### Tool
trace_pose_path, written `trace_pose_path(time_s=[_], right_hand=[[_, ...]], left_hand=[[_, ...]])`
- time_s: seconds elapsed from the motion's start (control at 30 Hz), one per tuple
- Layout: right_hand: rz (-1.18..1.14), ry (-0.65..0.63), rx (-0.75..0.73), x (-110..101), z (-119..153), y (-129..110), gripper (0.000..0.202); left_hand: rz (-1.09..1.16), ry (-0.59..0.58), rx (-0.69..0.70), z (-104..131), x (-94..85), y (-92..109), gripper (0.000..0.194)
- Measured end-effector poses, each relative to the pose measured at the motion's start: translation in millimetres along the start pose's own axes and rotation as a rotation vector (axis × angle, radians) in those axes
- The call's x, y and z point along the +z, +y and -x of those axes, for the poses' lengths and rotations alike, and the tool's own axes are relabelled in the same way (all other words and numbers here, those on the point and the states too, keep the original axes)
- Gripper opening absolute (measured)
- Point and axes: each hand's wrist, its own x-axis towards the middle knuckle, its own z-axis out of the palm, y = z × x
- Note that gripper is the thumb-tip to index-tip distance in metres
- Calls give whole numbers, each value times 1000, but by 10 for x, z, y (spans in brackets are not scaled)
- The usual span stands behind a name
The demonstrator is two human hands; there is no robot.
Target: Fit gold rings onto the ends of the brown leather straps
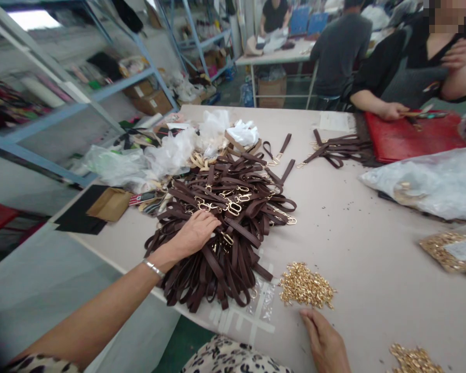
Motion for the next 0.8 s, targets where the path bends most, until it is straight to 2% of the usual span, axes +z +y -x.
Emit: trace_pose_path(time_s=[0.13, 0.23, 0.33, 0.43, 0.5, 0.6, 0.7, 0.8], right_hand=[[-179, -27, 183, -63, 4, -86, 33], [-341, -30, 328, -112, -35, -205, 36], [-474, -24, 423, -193, -108, -361, 39], [-527, -21, 414, -333, -205, -565, 37], [-568, -18, 384, -457, -267, -719, 34], [-666, -8, 337, -647, -336, -929, 27], [-768, 14, 306, -787, -361, -1063, 22], [-877, 19, 301, -863, -346, -1123, 21]], left_hand=[[-8, 2, 8, -34, 6, 0, 14], [58, 83, 38, -106, -101, 97, 19], [220, 199, 81, -233, -301, 309, 21], [427, 231, 60, -373, -545, 628, 23], [657, 168, -36, -449, -687, 885, 25], [1213, -68, -254, -515, -760, 1287, 32], [1639, -313, -425, -521, -620, 1640, 39], [1720, -373, -534, -492, -392, 1911, 42]])
